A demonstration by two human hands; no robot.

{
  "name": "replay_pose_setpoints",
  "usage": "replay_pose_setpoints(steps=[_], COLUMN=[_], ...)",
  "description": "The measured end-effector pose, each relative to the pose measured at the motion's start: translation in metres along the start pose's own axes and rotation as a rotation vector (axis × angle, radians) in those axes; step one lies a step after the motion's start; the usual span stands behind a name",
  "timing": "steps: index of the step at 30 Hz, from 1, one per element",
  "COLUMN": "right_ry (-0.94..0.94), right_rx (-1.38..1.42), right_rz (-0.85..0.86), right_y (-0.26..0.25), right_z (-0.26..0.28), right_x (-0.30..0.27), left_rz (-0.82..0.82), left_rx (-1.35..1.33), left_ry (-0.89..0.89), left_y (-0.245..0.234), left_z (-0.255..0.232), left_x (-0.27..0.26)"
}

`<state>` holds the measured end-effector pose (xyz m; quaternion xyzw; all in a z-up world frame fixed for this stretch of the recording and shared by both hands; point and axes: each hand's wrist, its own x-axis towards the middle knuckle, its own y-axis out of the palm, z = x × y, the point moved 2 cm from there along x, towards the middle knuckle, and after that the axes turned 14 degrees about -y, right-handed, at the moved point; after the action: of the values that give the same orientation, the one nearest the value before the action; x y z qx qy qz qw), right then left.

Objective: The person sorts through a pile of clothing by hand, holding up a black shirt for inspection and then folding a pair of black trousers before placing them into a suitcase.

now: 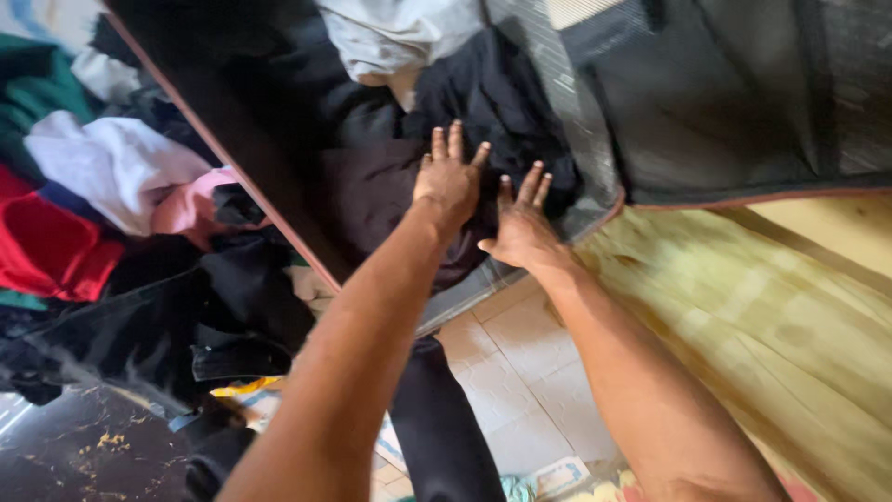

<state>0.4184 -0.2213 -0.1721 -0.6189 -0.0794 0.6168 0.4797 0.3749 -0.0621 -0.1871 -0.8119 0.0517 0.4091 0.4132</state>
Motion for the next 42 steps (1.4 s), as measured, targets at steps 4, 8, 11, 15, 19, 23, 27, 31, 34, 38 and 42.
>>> replay_pose_setpoints(steps=[4,8,11,15,19,23,27,31,34,38,42], right_ry=[-0.08,-0.056,0.058,0.238,0.239,-0.008,-0.378,-0.722,-0.464,-0.189,-0.13], right_rx=[-0.103,-0.207,-0.221,-0.159,-0.028,0.304,0.252,0.232,0.386,0.294,0.212], right_rz=[-0.023,0.036,0.051,-0.017,-0.227,-0.662,-0.851,-0.73,-0.45,-0.33,-0.183], right_y=[0.02,0.033,0.034,0.039,0.032,0.003,-0.004,0.028,0.075,0.124,0.129], right_z=[-0.009,-0.02,-0.022,-0.011,0.048,0.188,0.375,0.514,0.572,0.605,0.637], right_x=[0.007,0.011,0.014,0.021,0.021,-0.014,-0.035,-0.009,0.038,0.097,0.101], left_rz=[0.008,-0.004,-0.06,-0.32,-0.549,-0.631,-1.071,-1.184,-0.502,-0.225,-0.159], left_rx=[-0.048,-0.048,-0.118,-0.717,-0.931,-0.948,-0.784,-1.004,-1.365,-1.348,-1.219], left_ry=[-0.025,0.016,0.083,0.201,0.236,0.024,-0.31,-0.697,-0.712,-0.289,0.02], left_y=[0.001,-0.011,-0.016,-0.005,0.014,0.039,0.069,0.13,0.192,0.229,0.235], left_z=[0.006,0.013,0.031,0.081,0.171,0.287,0.405,0.516,0.565,0.578,0.552], left_x=[-0.004,-0.023,-0.061,-0.146,-0.24,-0.315,-0.367,-0.361,-0.342,-0.33,-0.375])
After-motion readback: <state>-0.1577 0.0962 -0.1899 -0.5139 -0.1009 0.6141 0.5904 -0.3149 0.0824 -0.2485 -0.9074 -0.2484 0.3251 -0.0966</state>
